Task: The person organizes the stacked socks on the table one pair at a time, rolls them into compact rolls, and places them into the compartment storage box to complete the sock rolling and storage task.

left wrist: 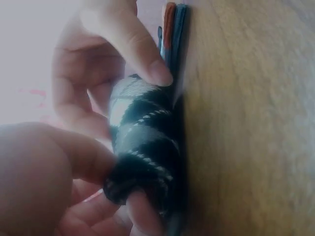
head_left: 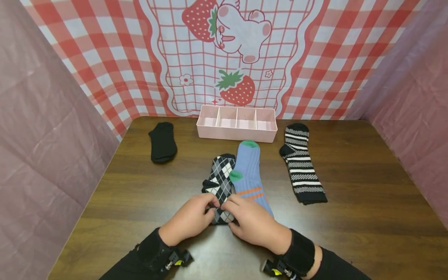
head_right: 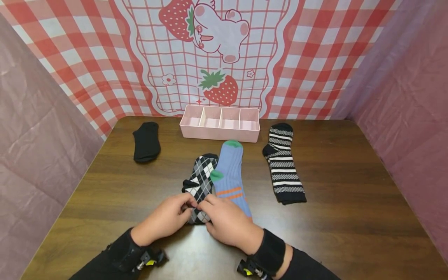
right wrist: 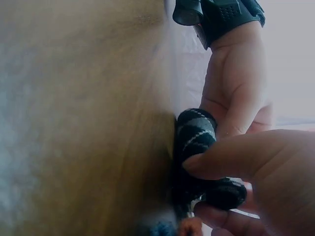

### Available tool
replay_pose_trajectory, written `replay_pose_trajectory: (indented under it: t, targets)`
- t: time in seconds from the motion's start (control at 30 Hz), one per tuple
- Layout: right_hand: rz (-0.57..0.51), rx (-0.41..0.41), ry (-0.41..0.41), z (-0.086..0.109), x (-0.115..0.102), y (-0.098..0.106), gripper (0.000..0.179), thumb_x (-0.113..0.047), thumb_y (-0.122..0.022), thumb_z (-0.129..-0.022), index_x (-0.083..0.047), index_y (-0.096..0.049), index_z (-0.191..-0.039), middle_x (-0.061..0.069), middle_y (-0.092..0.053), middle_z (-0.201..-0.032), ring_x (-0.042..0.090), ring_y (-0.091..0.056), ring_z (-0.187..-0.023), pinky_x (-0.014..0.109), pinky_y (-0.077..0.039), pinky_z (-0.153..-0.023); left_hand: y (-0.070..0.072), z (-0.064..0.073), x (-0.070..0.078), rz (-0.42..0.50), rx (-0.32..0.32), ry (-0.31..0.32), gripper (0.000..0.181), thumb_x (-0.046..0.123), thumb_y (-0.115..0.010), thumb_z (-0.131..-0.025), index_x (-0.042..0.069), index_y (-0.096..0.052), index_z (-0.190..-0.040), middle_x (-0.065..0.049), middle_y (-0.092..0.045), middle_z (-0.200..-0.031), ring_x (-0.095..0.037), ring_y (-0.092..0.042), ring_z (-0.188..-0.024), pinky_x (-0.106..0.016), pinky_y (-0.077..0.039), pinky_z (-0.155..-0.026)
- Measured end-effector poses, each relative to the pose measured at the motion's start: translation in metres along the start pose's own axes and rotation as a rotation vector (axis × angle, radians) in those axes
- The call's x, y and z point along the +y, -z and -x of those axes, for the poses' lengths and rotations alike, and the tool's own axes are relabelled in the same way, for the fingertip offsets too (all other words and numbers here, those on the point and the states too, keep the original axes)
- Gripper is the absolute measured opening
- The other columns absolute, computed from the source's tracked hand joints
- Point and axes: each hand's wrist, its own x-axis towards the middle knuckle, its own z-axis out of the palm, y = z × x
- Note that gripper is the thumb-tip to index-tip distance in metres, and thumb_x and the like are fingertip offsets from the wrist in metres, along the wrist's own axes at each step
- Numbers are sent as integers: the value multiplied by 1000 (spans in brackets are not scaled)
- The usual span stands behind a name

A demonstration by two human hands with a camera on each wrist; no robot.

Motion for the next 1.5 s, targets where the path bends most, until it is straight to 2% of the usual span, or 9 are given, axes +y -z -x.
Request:
replay_pose_trajectory:
  t: [0.1, 0.23, 0.57, 0.77, 0.87, 1.0, 1.23, 1.33, 1.5]
  targets:
    - [49, -4, 31, -1, 0, 0, 40, -12, -82, -81, -15, -67, -118, -3, -60, -109, 14, -61, -92, 33, -54, -80, 1, -1, 0, 33, 0, 36, 13, 4, -61, -95, 16, -65, -100, 2, -64, -99, -10, -56, -78, -31, -50, -71]
    - [64, 10, 37, 0, 1, -1, 35, -13, -81, -81, -14, -69, -114, -3, -63, -106, 16, -63, -93, 37, -54, -82, 0, -1, 0, 15, 20, 21, 15, 3, -64, -92, 17, -65, -97, 5, -63, -97, -11, -58, -80, -32, -52, -73]
    - [-82, 29, -18, -2, 5, -5, 18, -16, -74, -89, -16, -70, -107, -6, -65, -101, 11, -60, -93, 32, -52, -83, 4, 3, -1, -123, 67, -133, 11, 10, -70, -91, 20, -68, -95, 9, -63, -99, -9, -59, -92, -35, -53, -84]
    - [-146, 35, -59, -2, 7, -6, 16, -16, -71, -90, -15, -73, -106, -8, -59, -102, 10, -53, -93, 30, -50, -80, 9, 5, 2, -147, 14, -197, 7, 14, -69, -96, 19, -70, -101, 9, -63, -101, -9, -58, -95, -35, -52, -87]
    - [-189, 35, -86, 0, 7, -5, 17, -14, -70, -91, -13, -74, -107, -7, -60, -101, 10, -55, -94, 32, -50, -81, 10, 6, 3, -153, -14, -217, 9, 17, -70, -96, 19, -70, -105, 8, -64, -105, -9, -59, -99, -35, -52, -90]
    - [-258, 18, -131, 0, 6, -4, 19, -12, -68, -94, -14, -71, -112, -7, -65, -105, 10, -60, -98, 35, -52, -85, 11, 7, 2, -174, -27, -233, 21, 18, -75, -91, 19, -69, -111, 7, -65, -111, -9, -59, -106, -35, -51, -95]
    - [-344, -5, -188, 0, 7, -3, 19, -9, -67, -96, -20, -61, -110, -10, -59, -92, 9, -56, -78, 28, -47, -68, 12, 6, 1, -188, -46, -251, 29, 13, -75, -88, 17, -69, -116, 7, -64, -112, -10, -60, -105, -34, -51, -95]
    - [-327, 8, -185, 0, 6, -4, 18, -10, -67, -95, -20, -61, -110, -10, -60, -95, 8, -56, -81, 28, -48, -71, 11, 6, 0, -184, -40, -250, 27, 14, -74, -90, 17, -70, -117, 7, -64, -112, -8, -60, -103, -34, -52, -93]
    - [-291, 24, -176, 0, 5, -4, 19, -12, -68, -95, -19, -61, -111, -10, -60, -105, 8, -58, -97, 33, -52, -84, 12, 6, -2, -160, -29, -232, 25, 16, -73, -94, 17, -72, -119, 7, -63, -112, -7, -59, -98, -32, -53, -88]
